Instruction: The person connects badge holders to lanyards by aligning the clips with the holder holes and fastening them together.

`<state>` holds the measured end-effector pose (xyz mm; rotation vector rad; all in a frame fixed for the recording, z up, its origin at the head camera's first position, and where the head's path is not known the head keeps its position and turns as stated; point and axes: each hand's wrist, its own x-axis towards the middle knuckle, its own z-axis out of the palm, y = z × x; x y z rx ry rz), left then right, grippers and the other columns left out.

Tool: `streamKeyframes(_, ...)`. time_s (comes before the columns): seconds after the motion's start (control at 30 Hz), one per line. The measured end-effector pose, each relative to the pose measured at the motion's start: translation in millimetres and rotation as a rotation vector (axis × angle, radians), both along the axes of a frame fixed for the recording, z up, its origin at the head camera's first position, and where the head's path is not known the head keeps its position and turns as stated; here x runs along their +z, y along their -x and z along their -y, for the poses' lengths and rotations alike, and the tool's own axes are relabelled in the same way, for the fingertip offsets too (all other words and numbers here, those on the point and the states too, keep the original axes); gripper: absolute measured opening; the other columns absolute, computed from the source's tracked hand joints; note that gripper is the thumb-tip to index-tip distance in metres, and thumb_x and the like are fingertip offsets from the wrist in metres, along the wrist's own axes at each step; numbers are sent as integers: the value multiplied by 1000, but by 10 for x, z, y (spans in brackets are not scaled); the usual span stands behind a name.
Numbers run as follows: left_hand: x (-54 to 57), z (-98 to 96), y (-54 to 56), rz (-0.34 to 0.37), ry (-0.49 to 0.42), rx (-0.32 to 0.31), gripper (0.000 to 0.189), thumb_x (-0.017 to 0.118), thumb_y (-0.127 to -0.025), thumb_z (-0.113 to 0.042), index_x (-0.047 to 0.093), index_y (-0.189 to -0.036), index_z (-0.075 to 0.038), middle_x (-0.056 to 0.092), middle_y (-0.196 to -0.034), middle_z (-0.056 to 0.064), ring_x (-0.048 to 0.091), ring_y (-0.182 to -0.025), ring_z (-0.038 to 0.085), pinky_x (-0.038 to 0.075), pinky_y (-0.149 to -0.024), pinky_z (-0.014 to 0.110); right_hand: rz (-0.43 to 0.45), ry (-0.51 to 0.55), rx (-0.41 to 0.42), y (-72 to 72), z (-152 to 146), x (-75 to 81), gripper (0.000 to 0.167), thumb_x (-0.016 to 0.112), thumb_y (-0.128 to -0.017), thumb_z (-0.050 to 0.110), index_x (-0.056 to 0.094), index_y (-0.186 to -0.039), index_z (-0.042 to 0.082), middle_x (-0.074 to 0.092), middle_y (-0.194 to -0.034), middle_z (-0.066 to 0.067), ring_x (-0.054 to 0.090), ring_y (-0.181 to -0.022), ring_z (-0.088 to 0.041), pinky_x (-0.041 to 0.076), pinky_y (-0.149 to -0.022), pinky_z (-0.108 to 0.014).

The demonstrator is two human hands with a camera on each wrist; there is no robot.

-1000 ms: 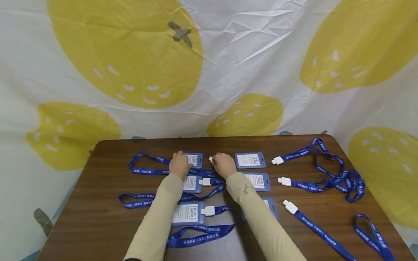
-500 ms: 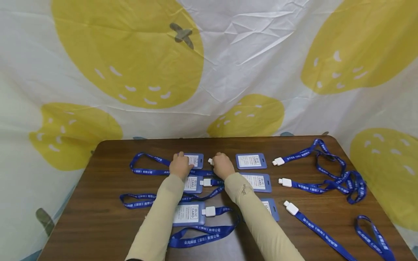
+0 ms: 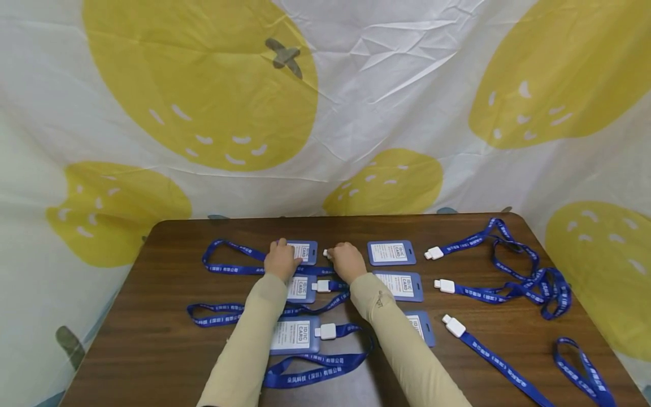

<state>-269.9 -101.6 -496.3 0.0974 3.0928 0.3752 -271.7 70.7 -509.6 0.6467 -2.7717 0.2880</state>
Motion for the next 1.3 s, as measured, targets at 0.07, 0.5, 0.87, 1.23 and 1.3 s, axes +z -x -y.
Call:
streamKeyframes(0.07, 6, -2, -3, 3, 1, -1, 37, 66, -84, -29, 65, -105, 1, 50, -108, 16, 45, -106, 32, 50, -78, 44, -5, -13, -8, -1, 3, -7, 11, 62, -85, 13, 70, -78, 9, 58, -69, -7, 58, -69, -27, 50, -61, -38)
streamKeyframes(0.5, 27, 8, -18, 9, 6, -5, 37, 65, -84, -29, 65, -105, 1, 51, -107, 15, 45, -104, 31, 50, -77, 43, 40, -121, 46, -2, 18, 51, 21, 54, -87, 9, 73, -91, 15, 58, -80, -6, 52, -77, -21, 50, -66, -33)
streamKeyframes(0.87, -14, 0, -1, -12, 2, -11, 37, 65, -84, -30, 65, -105, 1, 51, -106, 15, 46, -102, 32, 50, -76, 44, 26, -169, 95, 37, 86, 91, 21, 54, -85, 6, 73, -87, 15, 57, -81, -6, 51, -78, -21, 51, -67, -31)
streamKeyframes(1.23, 5, 0, -3, 7, 5, 3, 38, 64, -84, -30, 64, -108, 0, 51, -109, 15, 45, -105, 30, 50, -77, 44, 52, -142, 133, 94, 154, 77, 19, 55, -86, 10, 73, -89, 14, 56, -82, -6, 51, -79, -21, 51, -66, -33)
streamKeyframes(1.3, 9, 3, -8, 9, 5, 1, 38, 64, -84, -31, 64, -108, -1, 51, -109, 15, 45, -105, 30, 50, -76, 44, 68, -140, 137, 101, 160, 75, 18, 55, -87, 11, 73, -91, 13, 56, -84, -7, 51, -79, -22, 51, -67, -33)
